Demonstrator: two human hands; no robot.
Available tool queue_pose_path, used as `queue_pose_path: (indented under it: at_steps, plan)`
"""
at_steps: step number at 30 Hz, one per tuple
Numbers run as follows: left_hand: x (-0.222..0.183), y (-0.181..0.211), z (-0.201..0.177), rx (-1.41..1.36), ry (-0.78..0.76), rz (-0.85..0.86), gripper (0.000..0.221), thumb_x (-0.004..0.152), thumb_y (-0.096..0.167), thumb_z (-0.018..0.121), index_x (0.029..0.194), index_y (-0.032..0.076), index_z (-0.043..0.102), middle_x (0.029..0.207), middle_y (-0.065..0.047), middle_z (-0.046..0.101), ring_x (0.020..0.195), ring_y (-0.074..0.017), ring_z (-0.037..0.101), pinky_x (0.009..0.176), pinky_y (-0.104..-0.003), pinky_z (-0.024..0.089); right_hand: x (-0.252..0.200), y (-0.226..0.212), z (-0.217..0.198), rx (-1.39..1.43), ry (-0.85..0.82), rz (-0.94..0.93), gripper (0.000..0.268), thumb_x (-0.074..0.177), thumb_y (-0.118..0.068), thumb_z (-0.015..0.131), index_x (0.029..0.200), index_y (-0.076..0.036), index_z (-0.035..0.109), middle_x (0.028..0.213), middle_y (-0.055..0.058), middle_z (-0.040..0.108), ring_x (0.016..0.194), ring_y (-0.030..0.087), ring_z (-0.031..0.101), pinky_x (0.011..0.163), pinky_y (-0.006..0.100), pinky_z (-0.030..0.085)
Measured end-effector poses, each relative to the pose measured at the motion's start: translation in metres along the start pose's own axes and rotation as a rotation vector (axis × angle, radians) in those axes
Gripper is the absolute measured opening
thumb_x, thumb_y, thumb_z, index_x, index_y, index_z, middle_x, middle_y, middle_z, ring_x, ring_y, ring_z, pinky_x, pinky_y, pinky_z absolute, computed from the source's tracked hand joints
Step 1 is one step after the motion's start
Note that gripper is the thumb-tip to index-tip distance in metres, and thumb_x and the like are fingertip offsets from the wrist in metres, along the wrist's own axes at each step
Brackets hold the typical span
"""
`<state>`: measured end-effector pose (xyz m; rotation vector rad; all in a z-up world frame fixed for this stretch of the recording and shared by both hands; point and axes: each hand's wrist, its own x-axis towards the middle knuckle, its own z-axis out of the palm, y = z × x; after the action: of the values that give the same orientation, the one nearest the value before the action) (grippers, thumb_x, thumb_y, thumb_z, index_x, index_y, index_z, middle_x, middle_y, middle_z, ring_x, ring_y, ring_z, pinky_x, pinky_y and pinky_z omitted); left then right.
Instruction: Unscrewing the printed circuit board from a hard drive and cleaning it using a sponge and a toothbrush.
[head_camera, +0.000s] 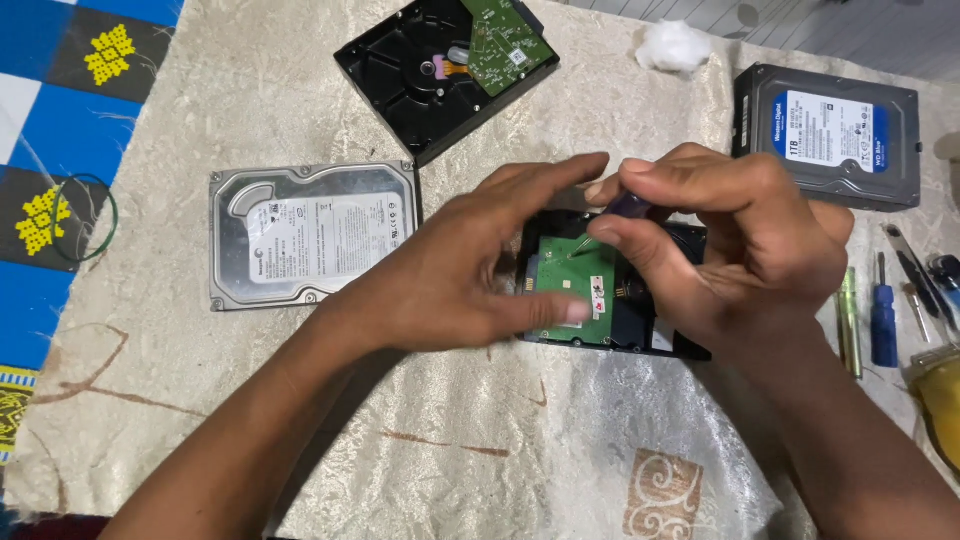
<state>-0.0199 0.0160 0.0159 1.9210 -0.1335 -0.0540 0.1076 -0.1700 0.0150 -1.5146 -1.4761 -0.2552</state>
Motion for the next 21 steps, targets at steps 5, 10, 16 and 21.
queue_pose_path:
  at_steps: [5, 10, 16, 21]
  plan:
    - [0.019, -0.006, 0.010, -0.041, 0.207, 0.138, 0.036, 0.093, 0.016, 0.071, 0.127, 0.009, 0.064, 0.130, -0.014, 0.071, 0.120, -0.0281, 0.072, 0.100, -0.038, 0.063, 0.001, -0.001, -0.001, 0.071, 0.010, 0.032, 0.036, 0.087, 0.013, 0.083, 0.108, 0.022, 0.055, 0.099, 0.034, 0.067, 0.093, 0.043, 0.077, 0.082, 0.042, 0.068]
    - [0.027, -0.014, 0.016, -0.360, 0.240, 0.153, 0.025, 0.091, 0.007, 0.074, 0.116, 0.004, 0.071, 0.123, -0.016, 0.075, 0.113, -0.0207, 0.075, 0.100, -0.030, 0.064, 0.003, 0.000, -0.004, -0.005, 0.015, 0.052, 0.033, 0.092, 0.010, 0.082, 0.108, 0.023, 0.056, 0.099, 0.032, 0.066, 0.095, 0.042, 0.077, 0.084, 0.042, 0.067]
    - [0.030, -0.020, 0.015, -0.362, 0.168, 0.179, 0.027, 0.094, 0.009, 0.073, 0.120, 0.006, 0.070, 0.116, -0.010, 0.077, 0.107, -0.0168, 0.075, 0.098, -0.028, 0.064, 0.006, 0.005, -0.002, 0.093, 0.001, -0.014, 0.027, 0.095, 0.009, 0.073, 0.105, 0.020, 0.051, 0.089, 0.029, 0.061, 0.087, 0.044, 0.077, 0.078, 0.046, 0.066]
    - [0.030, -0.012, 0.014, -0.427, 0.114, 0.147, 0.021, 0.095, 0.008, 0.072, 0.116, 0.003, 0.072, 0.103, -0.005, 0.076, 0.095, -0.0111, 0.071, 0.087, -0.023, 0.060, 0.002, 0.015, -0.006, 0.108, -0.024, -0.015, 0.026, 0.096, 0.015, 0.074, 0.107, 0.020, 0.051, 0.092, 0.027, 0.062, 0.088, 0.039, 0.076, 0.083, 0.044, 0.068]
